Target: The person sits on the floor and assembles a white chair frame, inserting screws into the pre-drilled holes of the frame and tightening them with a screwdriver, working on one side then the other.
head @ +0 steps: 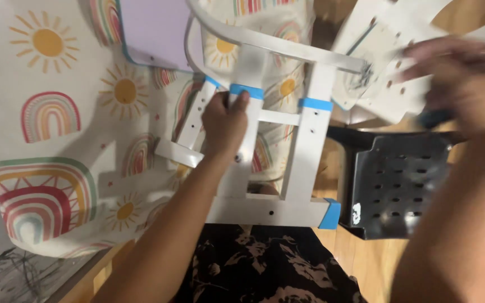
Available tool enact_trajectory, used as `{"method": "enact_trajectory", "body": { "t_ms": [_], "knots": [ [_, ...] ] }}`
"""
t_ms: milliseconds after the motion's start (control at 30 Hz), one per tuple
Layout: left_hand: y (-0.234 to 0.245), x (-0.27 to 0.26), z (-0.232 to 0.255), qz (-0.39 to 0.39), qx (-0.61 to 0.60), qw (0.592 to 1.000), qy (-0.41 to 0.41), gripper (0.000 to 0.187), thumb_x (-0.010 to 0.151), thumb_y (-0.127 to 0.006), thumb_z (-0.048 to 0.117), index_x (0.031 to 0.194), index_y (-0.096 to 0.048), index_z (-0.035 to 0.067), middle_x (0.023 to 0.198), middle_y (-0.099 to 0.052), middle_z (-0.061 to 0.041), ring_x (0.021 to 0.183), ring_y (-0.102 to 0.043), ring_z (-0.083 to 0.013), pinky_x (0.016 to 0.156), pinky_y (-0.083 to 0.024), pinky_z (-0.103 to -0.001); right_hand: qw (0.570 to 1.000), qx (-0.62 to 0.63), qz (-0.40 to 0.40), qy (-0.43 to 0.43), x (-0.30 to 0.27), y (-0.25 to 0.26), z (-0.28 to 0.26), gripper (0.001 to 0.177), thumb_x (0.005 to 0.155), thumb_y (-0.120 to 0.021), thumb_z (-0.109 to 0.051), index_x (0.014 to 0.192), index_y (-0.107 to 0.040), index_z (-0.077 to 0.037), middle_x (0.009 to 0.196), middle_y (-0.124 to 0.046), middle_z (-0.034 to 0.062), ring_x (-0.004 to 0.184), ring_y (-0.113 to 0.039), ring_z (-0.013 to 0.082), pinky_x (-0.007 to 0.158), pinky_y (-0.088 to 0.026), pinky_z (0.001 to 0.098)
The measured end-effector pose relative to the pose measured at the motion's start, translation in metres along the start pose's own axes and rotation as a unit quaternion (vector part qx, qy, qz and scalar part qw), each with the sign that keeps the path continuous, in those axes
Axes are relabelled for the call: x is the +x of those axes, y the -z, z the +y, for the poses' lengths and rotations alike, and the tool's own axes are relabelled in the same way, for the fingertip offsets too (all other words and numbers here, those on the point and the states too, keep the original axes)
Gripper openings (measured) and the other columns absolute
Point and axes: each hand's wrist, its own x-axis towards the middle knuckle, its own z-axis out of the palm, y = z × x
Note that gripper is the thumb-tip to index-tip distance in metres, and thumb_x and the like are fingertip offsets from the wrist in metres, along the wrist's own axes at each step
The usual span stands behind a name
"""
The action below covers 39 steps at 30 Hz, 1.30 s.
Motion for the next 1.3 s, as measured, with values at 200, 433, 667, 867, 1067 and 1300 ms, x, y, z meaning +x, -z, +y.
{"method": "enact_trajectory", "body": {
  "t_ms": [200, 433, 667, 867, 1067, 1300],
  "knots": [
    [-0.009, 0.017, -0.048, 0.0, 0.015, 0.988, 0.151, 0.037, 0.087, -0.071, 0.039, 0.089, -0.074, 0.001, 0.085, -0.076, -0.015, 0.081, -0.074, -0.0291, 0.076, -0.053, -0.042, 0.99, -0.08, 0.111, -0.04, 0.106, 0.038, 0.215, 0.016, 0.096, -0.075, -0.025, 0.108, -0.077, -0.013, 0.091, -0.072, 0.0018, 0.062, -0.057, 0.0136, 0.053, -0.043, 0.032],
    [-0.068, 0.026, -0.083, 0.065, 0.059, 0.989, 0.119, 0.046, 0.084, -0.073, 0.046, 0.087, -0.074, 0.0, 0.075, -0.074, -0.017, 0.074, -0.074, -0.0327, 0.073, -0.054, -0.044, 0.917, -0.379, 0.026, 0.125, 0.187, -0.013, 0.371, 0.018, 0.095, -0.078, -0.025, 0.112, -0.082, -0.021, 0.093, -0.077, 0.0034, 0.086, -0.07, 0.0261, 0.083, -0.057, 0.0397],
    [-0.115, 0.031, -0.076, 0.057, 0.055, 0.984, 0.162, 0.045, 0.089, -0.066, 0.048, 0.086, -0.076, 0.003, 0.079, -0.075, -0.018, 0.08, -0.072, -0.0352, 0.076, -0.053, -0.044, 0.893, -0.432, 0.04, 0.12, 0.241, -0.062, 0.416, 0.029, 0.085, -0.082, -0.029, 0.113, -0.083, -0.022, 0.098, -0.077, 0.0073, 0.081, -0.071, 0.0298, 0.074, -0.057, 0.0414],
    [-0.123, 0.036, -0.063, 0.033, 0.034, 0.984, 0.173, 0.045, 0.09, -0.067, 0.045, 0.089, -0.073, 0.001, 0.082, -0.076, -0.018, 0.081, -0.074, -0.0338, 0.077, -0.054, -0.042, 0.925, -0.348, -0.017, 0.151, 0.271, -0.055, 0.437, 0.024, 0.091, -0.078, -0.015, 0.113, -0.08, -0.006, 0.096, -0.077, 0.011, 0.078, -0.073, 0.0227, 0.081, -0.059, 0.0379],
    [-0.125, 0.035, -0.059, -0.01, 0.039, 0.98, 0.194, 0.047, 0.09, -0.064, 0.045, 0.087, -0.075, -0.001, 0.08, -0.076, -0.019, 0.08, -0.074, -0.0354, 0.076, -0.054, -0.044, 0.947, -0.286, -0.016, 0.143, 0.288, -0.062, 0.44, 0.016, 0.095, -0.073, -0.009, 0.105, -0.077, 0.003, 0.092, -0.075, 0.0167, 0.079, -0.072, 0.0232, 0.08, -0.057, 0.0379],
    [-0.124, 0.037, -0.075, 0.017, 0.136, 0.978, 0.159, 0.054, 0.092, -0.064, 0.048, 0.092, -0.072, -0.005, 0.086, -0.072, -0.026, 0.089, -0.069, -0.0451, 0.081, -0.051, -0.049, 0.92, -0.333, 0.038, 0.202, 0.271, -0.039, 0.416, 0.011, 0.095, -0.071, -0.012, 0.093, -0.068, -0.002, 0.09, -0.073, 0.0125, 0.079, -0.07, 0.0237, 0.08, -0.057, 0.0398]
  ]
}}
